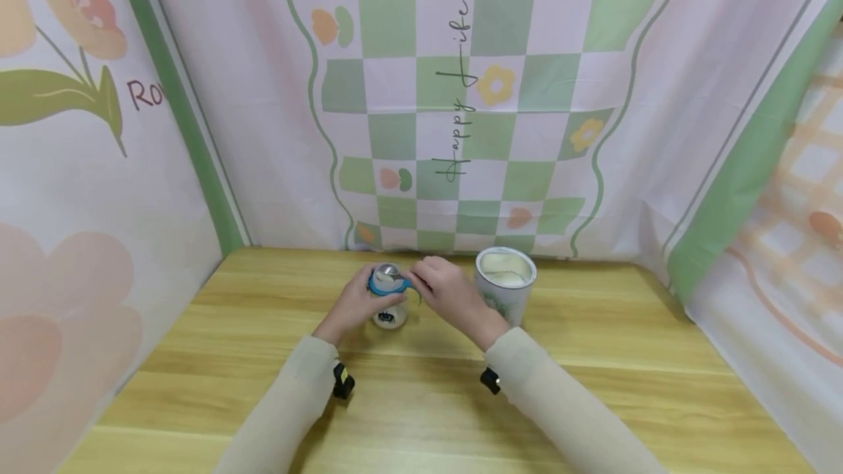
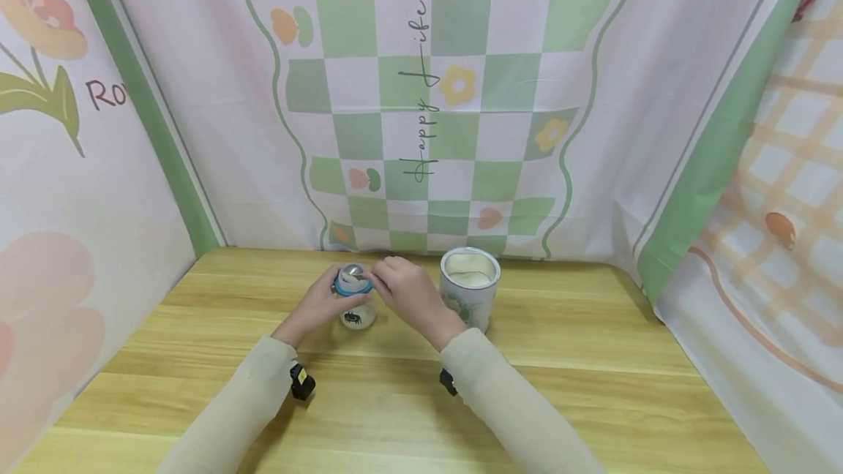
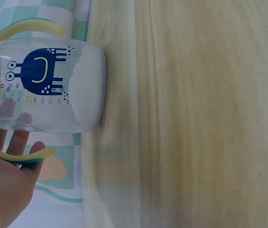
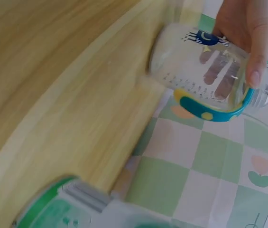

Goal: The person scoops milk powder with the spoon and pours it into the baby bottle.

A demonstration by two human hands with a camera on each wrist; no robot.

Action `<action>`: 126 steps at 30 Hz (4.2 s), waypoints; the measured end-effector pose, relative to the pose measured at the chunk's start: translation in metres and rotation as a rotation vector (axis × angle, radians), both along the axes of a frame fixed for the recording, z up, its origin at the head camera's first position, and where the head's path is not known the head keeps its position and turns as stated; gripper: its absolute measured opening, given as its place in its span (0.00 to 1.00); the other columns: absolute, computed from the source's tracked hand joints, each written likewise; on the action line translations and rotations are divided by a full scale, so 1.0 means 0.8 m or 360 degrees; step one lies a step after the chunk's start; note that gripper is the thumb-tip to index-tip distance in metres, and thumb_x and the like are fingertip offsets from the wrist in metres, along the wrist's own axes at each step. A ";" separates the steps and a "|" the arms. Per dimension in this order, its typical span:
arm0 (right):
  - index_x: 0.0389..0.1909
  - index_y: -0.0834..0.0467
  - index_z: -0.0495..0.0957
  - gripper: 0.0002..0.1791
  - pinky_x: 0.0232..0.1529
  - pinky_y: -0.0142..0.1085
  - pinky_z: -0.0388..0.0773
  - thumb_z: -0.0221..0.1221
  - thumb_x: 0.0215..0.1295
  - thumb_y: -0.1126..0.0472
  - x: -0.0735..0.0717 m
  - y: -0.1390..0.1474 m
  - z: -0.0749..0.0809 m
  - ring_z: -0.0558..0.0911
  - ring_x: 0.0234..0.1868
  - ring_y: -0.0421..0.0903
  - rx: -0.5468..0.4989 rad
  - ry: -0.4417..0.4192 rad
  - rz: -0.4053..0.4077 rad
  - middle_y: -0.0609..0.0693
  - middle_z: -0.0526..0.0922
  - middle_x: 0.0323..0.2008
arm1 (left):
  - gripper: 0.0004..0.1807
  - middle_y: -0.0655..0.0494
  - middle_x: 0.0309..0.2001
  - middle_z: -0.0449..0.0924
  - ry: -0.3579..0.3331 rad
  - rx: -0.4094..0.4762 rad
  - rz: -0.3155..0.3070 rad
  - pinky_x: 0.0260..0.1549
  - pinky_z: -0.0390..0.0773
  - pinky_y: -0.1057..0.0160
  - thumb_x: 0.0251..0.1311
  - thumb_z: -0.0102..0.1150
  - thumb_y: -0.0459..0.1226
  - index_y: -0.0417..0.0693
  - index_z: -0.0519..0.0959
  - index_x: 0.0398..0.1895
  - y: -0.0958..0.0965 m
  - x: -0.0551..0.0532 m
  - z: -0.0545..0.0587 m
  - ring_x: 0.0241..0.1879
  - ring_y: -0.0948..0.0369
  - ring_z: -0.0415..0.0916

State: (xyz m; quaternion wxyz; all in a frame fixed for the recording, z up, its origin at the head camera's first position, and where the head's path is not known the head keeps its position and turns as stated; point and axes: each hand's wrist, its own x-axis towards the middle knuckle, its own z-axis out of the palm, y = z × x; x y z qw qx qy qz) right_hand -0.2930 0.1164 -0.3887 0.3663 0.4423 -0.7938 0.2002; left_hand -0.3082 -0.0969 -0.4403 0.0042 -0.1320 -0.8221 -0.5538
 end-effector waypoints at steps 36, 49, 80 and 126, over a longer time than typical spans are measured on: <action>0.30 0.59 0.80 0.07 0.25 0.28 0.75 0.59 0.69 0.69 0.002 0.010 -0.002 0.73 0.25 0.40 0.0373 0.0523 0.0040 0.48 0.76 0.26 | 0.47 0.54 0.59 0.74 -0.0004 -0.0027 0.0007 0.59 0.71 0.46 0.49 0.75 0.60 0.52 0.66 0.69 -0.001 0.001 0.001 0.58 0.53 0.73; 0.30 0.59 0.79 0.08 0.27 0.29 0.76 0.59 0.71 0.68 0.003 0.009 -0.004 0.75 0.26 0.41 0.0365 0.0538 0.0030 0.48 0.76 0.26 | 0.46 0.55 0.60 0.73 0.0002 -0.0009 -0.0008 0.60 0.70 0.46 0.50 0.75 0.58 0.52 0.66 0.68 -0.001 0.003 0.002 0.59 0.53 0.72; 0.29 0.52 0.82 0.12 0.20 0.33 0.68 0.60 0.74 0.55 0.006 0.014 0.017 0.68 0.19 0.38 -0.0391 -0.0555 -0.0103 0.40 0.73 0.20 | 0.46 0.55 0.61 0.72 -0.0020 -0.0018 0.0003 0.62 0.68 0.42 0.50 0.75 0.58 0.54 0.66 0.70 0.000 0.001 0.002 0.61 0.53 0.71; 0.31 0.62 0.83 0.22 0.26 0.32 0.72 0.56 0.76 0.48 0.030 0.115 0.068 0.76 0.26 0.49 -0.0865 -0.1141 -0.0359 0.56 0.81 0.25 | 0.49 0.53 0.60 0.74 0.0071 -0.0191 -0.0034 0.60 0.71 0.47 0.50 0.76 0.56 0.50 0.65 0.72 -0.001 -0.002 0.017 0.58 0.54 0.73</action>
